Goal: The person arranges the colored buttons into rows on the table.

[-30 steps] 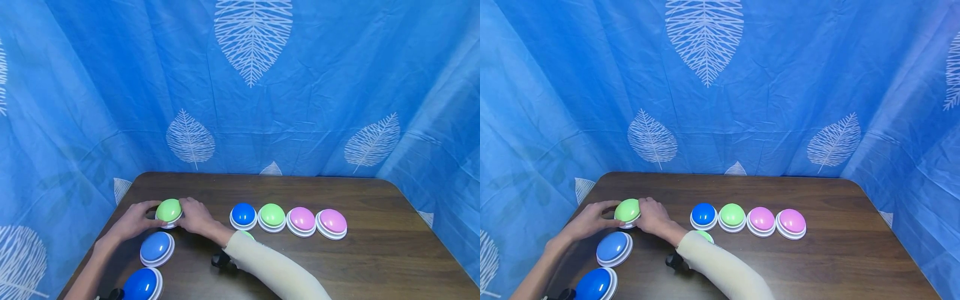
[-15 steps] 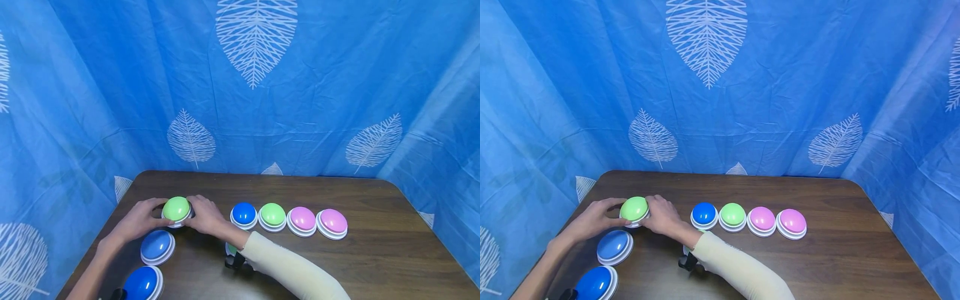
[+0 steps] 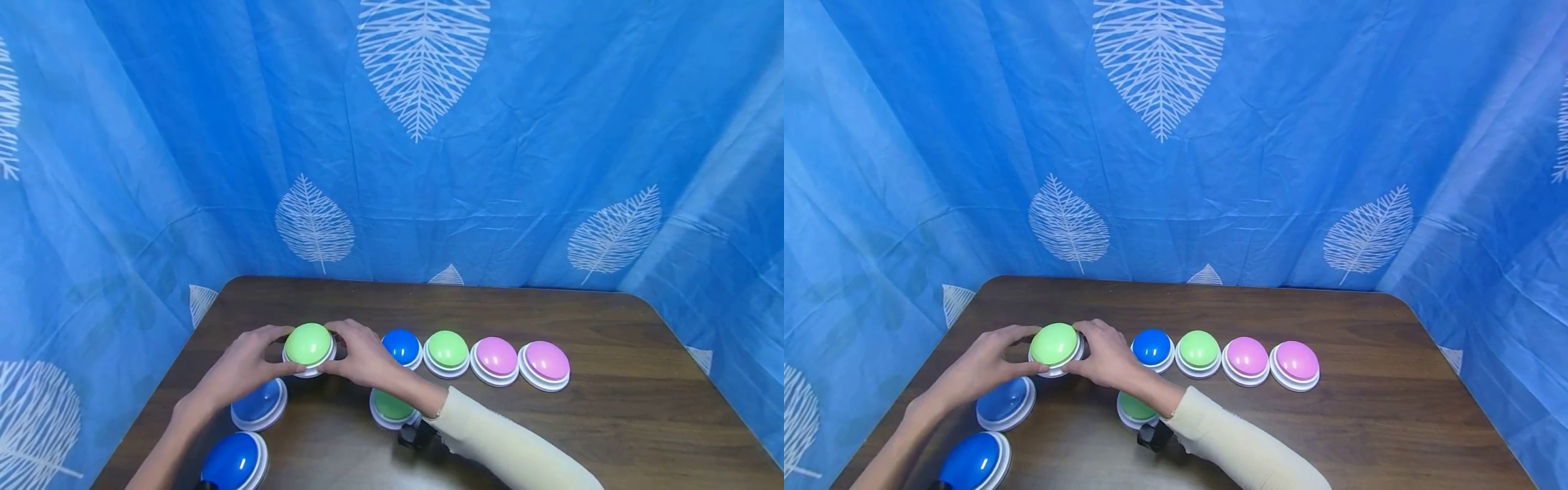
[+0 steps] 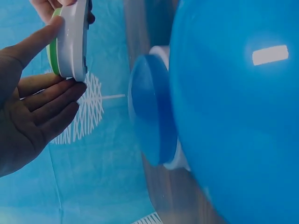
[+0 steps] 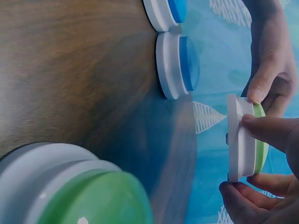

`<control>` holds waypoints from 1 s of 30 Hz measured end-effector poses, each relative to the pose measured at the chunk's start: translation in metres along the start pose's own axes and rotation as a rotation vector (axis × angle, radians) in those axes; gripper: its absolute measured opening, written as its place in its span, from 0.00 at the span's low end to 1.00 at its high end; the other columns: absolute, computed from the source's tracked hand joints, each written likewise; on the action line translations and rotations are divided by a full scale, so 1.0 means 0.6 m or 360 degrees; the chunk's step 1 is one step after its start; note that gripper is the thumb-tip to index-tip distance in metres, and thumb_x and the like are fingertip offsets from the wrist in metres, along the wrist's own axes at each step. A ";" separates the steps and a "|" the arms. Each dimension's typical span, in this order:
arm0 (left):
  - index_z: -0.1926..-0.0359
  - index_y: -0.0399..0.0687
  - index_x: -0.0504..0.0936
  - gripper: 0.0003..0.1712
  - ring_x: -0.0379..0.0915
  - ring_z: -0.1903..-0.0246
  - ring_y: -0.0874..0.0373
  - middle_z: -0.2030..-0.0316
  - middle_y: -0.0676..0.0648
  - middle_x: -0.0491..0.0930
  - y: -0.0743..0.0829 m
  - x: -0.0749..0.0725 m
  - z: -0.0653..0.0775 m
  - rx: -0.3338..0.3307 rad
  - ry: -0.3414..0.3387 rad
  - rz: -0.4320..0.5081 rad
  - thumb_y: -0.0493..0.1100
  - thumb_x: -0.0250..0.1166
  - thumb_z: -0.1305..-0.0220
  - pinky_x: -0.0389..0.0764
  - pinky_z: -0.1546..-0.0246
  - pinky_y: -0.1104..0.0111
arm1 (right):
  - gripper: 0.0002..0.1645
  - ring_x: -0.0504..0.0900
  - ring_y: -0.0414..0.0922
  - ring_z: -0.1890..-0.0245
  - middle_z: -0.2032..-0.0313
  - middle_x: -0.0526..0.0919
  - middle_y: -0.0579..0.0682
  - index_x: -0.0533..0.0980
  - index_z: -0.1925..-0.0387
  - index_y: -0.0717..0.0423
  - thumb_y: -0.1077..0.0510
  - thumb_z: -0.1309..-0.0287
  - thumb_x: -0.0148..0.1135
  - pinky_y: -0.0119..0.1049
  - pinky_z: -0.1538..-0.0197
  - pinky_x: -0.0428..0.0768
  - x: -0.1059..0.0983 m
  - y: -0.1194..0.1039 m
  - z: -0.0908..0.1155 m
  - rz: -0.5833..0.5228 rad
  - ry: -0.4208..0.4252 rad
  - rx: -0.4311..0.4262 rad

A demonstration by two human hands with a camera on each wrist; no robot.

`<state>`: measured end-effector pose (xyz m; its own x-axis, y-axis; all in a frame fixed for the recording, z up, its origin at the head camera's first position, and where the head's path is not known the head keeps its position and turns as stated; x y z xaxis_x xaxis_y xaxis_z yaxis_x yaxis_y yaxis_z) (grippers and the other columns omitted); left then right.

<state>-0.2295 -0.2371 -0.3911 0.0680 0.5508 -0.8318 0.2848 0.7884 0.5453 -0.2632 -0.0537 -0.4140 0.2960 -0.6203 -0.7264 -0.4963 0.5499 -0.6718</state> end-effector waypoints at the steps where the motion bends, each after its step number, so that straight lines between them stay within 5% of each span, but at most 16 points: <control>1: 0.40 0.41 0.78 0.39 0.75 0.46 0.38 0.46 0.39 0.80 0.004 0.002 0.001 0.0012 0.0010 -0.0004 0.56 0.77 0.48 0.76 0.50 0.40 | 0.35 0.77 0.43 0.53 0.52 0.79 0.46 0.75 0.40 0.52 0.50 0.50 0.77 0.32 0.54 0.78 -0.002 0.002 0.004 -0.0018 0.0002 -0.0002; 9: 0.40 0.43 0.78 0.40 0.76 0.45 0.40 0.45 0.41 0.80 0.028 0.022 0.008 0.0000 0.0042 -0.0004 0.60 0.76 0.49 0.77 0.50 0.42 | 0.34 0.78 0.40 0.52 0.51 0.78 0.45 0.76 0.41 0.51 0.50 0.49 0.77 0.32 0.50 0.80 -0.017 0.019 0.038 -0.0170 0.0011 -0.0007; 30: 0.44 0.49 0.82 0.37 0.80 0.52 0.51 0.53 0.53 0.82 0.099 0.084 0.011 0.0075 0.0040 0.0091 0.58 0.79 0.54 0.81 0.53 0.51 | 0.39 0.79 0.46 0.49 0.47 0.77 0.47 0.74 0.38 0.53 0.47 0.51 0.78 0.44 0.46 0.80 -0.054 0.054 0.137 -0.0205 0.0095 0.0027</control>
<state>-0.2028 -0.1645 -0.4017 0.0615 0.6016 -0.7964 0.3256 0.7422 0.5858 -0.2218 0.0303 -0.4244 0.3074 -0.7181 -0.6244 -0.4432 0.4726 -0.7617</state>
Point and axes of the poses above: each hand's wrist, its own z-axis away from the middle knuckle, its own x-axis out of the palm, y = z × x, the point moved 5 cm from there along -z, towards the middle knuckle
